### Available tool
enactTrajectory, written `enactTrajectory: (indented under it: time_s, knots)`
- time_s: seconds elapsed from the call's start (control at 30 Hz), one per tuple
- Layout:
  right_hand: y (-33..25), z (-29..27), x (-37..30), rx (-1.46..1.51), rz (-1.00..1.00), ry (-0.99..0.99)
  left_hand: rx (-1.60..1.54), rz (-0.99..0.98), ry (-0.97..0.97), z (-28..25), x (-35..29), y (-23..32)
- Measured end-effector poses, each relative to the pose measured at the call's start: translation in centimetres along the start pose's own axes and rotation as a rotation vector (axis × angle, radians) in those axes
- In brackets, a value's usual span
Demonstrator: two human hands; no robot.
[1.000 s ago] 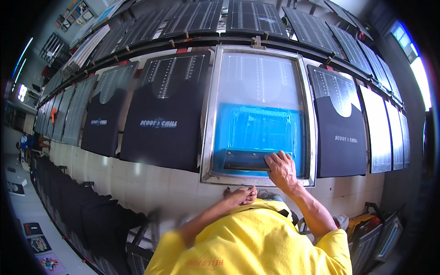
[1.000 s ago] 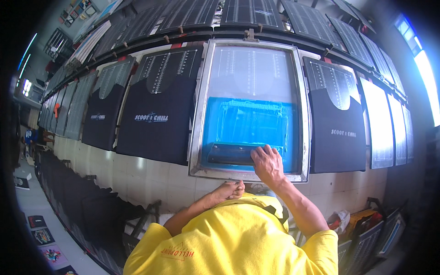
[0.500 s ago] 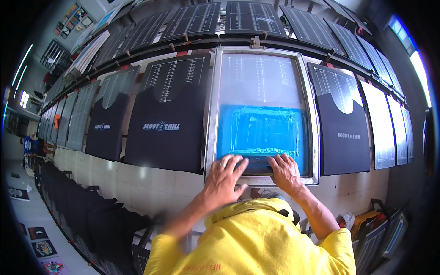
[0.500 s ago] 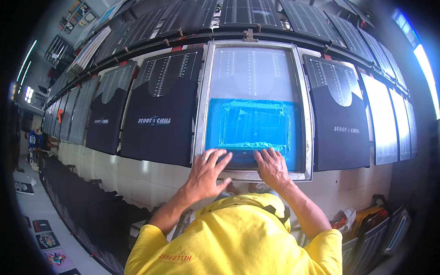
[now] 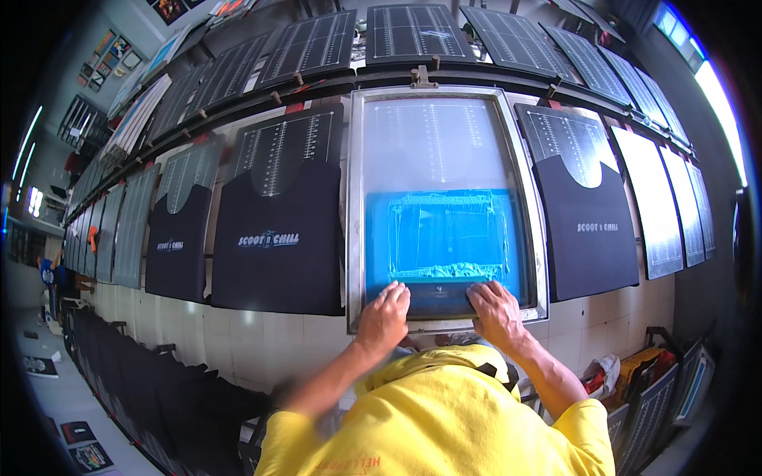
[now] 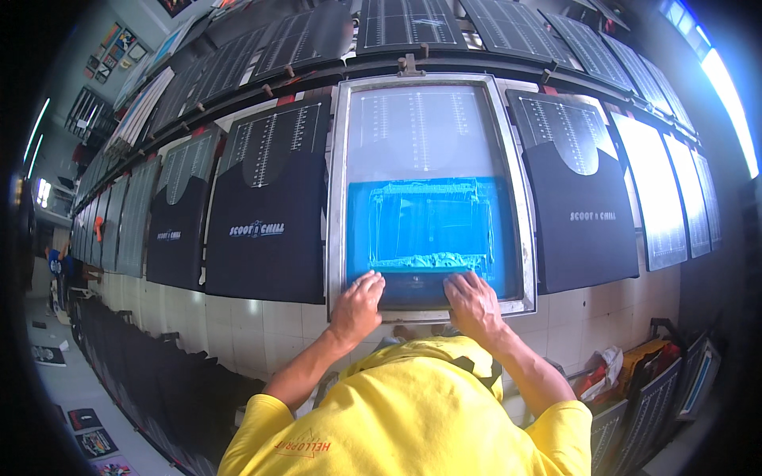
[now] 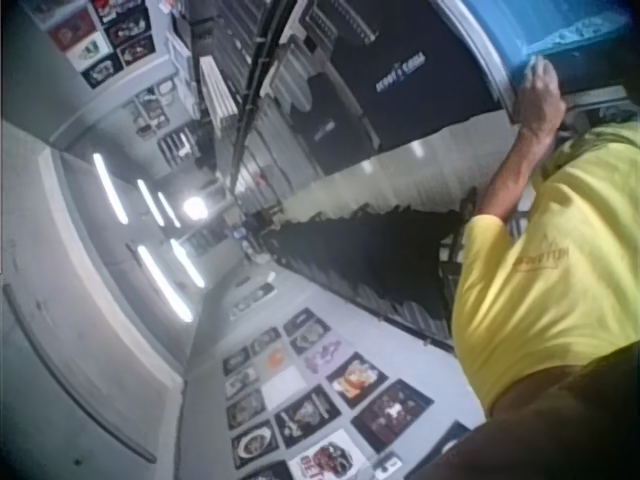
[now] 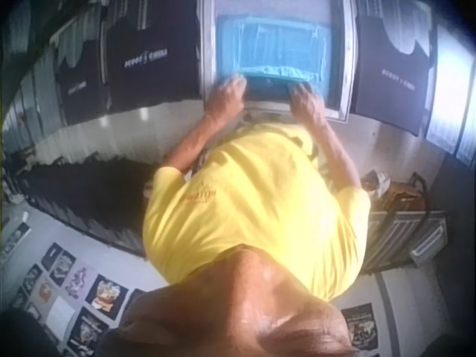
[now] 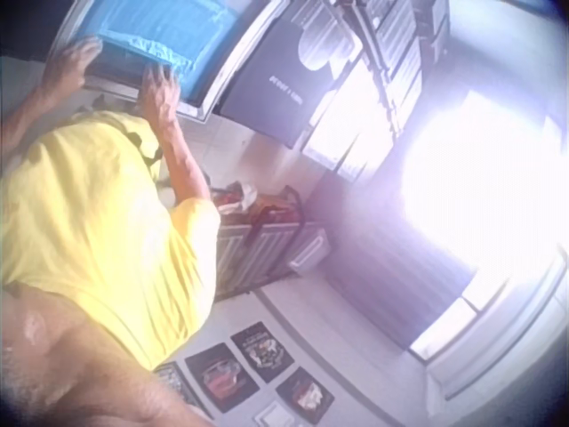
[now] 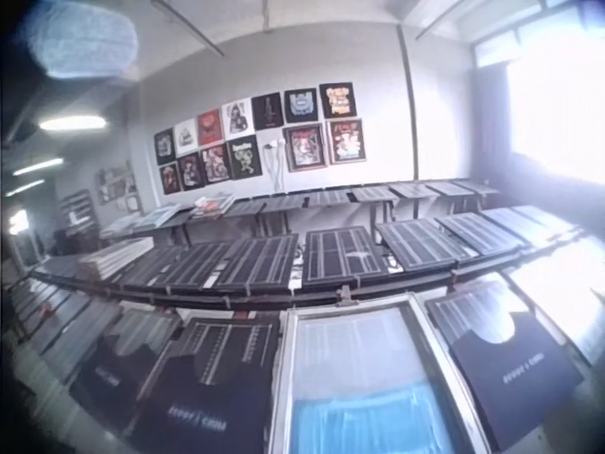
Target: The person performs screen printing by applying blue ink through a screen onto black shirts using a squeegee, then lifts the frame and moves between printing stations.
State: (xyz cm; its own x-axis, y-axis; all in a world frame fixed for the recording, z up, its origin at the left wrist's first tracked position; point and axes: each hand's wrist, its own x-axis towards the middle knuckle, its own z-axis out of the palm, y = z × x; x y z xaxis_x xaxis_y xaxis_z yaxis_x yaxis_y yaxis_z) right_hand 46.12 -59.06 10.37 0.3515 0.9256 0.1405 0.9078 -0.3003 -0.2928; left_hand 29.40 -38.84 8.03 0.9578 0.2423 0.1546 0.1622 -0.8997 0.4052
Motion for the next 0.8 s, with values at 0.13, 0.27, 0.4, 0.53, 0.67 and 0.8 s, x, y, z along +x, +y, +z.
enactTrajectory:
  time_s: [0.13,0.27,0.4,0.53,0.67,0.8]
  knots:
    - [0.6,1.8,-0.9,-0.058,-0.020,0.041,0.009,0.056,0.073,1.3,-0.1,-0.4]
    - [2.4,2.3,2.3,-0.107,0.000,0.064,0.002,0.045,0.107,1.7,3.5,-2.5]
    - [5.2,1.9,8.1,-0.094,0.078,0.005,-0.020,0.081,0.112,1.5,9.9,-6.3]
    - [7.3,1.0,12.4,-0.101,0.116,0.008,-0.049,0.085,0.080,0.0,14.8,-8.2]
    - [8.2,-0.1,12.9,-0.082,0.084,0.024,-0.035,0.040,0.025,-1.0,15.8,-7.6]
    - [7.1,-1.7,9.1,-0.055,0.075,0.034,-0.021,-0.017,-0.058,-2.4,12.8,-3.4]
